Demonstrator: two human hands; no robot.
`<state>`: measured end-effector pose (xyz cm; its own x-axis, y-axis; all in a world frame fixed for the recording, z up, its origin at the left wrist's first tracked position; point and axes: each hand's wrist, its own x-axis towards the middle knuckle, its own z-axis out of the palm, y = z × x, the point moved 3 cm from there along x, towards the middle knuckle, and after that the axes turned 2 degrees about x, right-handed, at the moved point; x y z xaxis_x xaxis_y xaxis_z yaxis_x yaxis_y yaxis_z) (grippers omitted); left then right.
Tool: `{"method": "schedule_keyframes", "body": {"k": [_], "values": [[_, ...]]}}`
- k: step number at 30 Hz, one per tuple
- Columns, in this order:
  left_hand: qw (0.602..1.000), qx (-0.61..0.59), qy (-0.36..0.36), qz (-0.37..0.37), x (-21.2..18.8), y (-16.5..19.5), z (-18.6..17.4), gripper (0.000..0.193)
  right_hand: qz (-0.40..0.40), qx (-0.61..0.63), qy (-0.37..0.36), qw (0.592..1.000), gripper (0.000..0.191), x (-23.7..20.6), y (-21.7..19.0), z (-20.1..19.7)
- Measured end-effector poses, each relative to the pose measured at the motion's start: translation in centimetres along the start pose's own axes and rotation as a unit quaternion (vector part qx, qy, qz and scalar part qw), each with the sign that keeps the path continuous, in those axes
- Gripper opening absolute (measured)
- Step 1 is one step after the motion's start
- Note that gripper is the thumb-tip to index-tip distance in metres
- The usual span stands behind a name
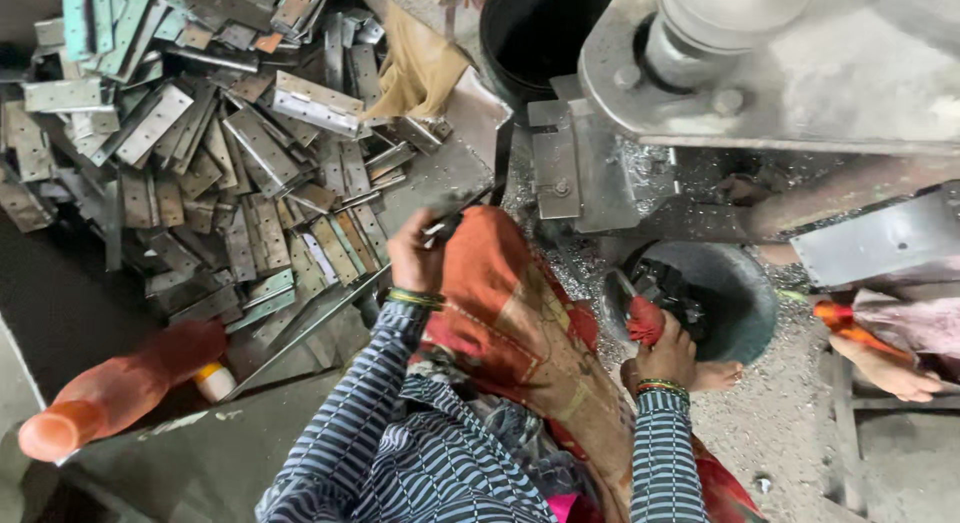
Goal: The person sits on the floor and repeatedly picks up metal parts from a pile, presses them against a rotating grinding wheel, and places them into a bucket. The person uses both hands to handle the parts and operates the machine with a foot pedal.
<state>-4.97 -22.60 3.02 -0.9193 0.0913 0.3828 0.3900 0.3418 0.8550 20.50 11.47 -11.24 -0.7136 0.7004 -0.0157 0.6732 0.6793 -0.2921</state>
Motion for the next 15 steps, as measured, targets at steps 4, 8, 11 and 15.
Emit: {"method": "schedule_keyframes", "body": {"k": [4,8,11,15], "values": [[0.966,0.072,-0.098,0.229,-0.5,3.6,9.2,0.038,0.006,0.015,-0.019,1.0,0.075,0.0,-0.7,-0.9],[0.895,0.24,-0.251,0.28,-2.4,4.4,18.3,0.052,0.017,0.021,-0.015,1.0,0.071,-0.2,-1.1,-1.3],[0.871,0.281,-0.323,0.24,-3.8,4.3,21.1,0.07,0.023,0.014,-0.018,0.999,0.071,-0.3,-0.9,-0.8],[0.894,0.281,-0.336,0.089,-3.7,4.4,21.0,0.079,0.034,0.003,-0.045,0.998,0.07,1.0,-0.6,-0.7]]}}
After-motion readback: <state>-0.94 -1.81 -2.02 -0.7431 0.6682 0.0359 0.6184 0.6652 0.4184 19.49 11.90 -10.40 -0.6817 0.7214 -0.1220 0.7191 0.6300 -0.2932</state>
